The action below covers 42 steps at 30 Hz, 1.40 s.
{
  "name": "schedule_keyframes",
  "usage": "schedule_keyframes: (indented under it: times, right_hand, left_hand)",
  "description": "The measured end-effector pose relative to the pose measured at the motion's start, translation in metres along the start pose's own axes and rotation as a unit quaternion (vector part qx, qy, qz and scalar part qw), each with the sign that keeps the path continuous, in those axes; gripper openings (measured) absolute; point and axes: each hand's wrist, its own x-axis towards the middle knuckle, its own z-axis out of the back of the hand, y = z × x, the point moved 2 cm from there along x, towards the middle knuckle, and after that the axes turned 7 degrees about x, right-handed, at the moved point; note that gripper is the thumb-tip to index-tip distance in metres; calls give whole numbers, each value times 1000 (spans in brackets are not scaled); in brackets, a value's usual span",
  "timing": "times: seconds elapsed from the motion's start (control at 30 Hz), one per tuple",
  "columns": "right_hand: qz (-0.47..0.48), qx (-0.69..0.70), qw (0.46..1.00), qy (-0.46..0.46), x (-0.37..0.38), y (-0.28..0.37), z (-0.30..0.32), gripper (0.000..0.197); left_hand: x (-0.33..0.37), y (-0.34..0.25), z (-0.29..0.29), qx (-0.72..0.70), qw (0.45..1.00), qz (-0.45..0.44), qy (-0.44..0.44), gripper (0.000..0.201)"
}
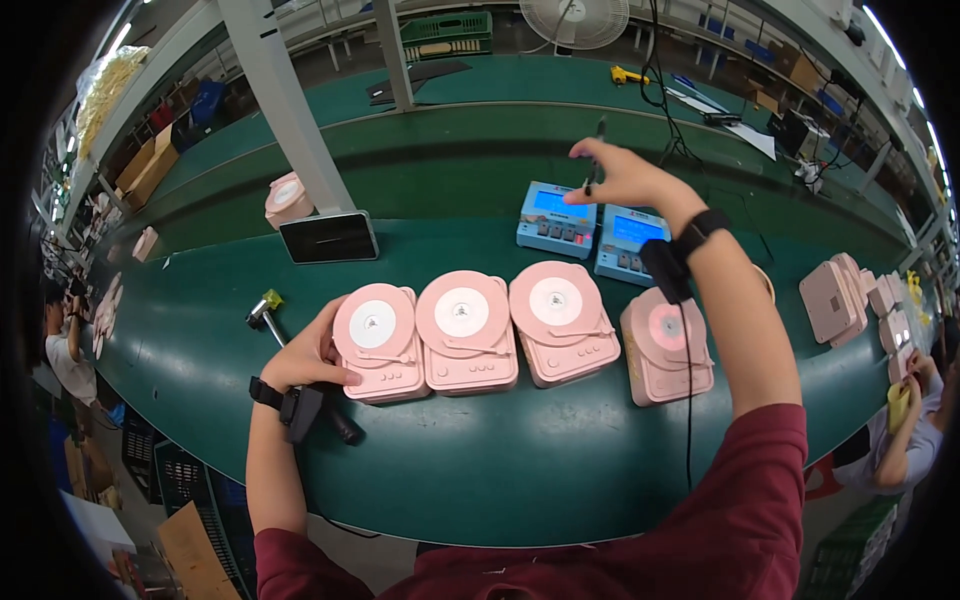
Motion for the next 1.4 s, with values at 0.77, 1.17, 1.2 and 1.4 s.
schedule_keyframes:
  times: [0.77, 1.17, 1.2, 1.4]
  right_hand:
    - [1, -18, 989, 149, 53, 33, -64, 83]
    - [-117, -95, 973, 172, 21, -34, -33, 49]
    - [-115, -83, 978, 154, 22, -38, -37, 42]
    - [-110, -59, 990, 71, 24, -39, -46, 22]
  left_hand:
    - [-3, 2, 3, 14, 1000, 2, 3, 106]
    - [-3, 5, 4, 2, 1000, 3, 6, 107]
    - [-3, 4, 4, 6, 1000, 4, 4, 107]
    - [-4, 0, 0, 12, 1000, 21, 7, 109]
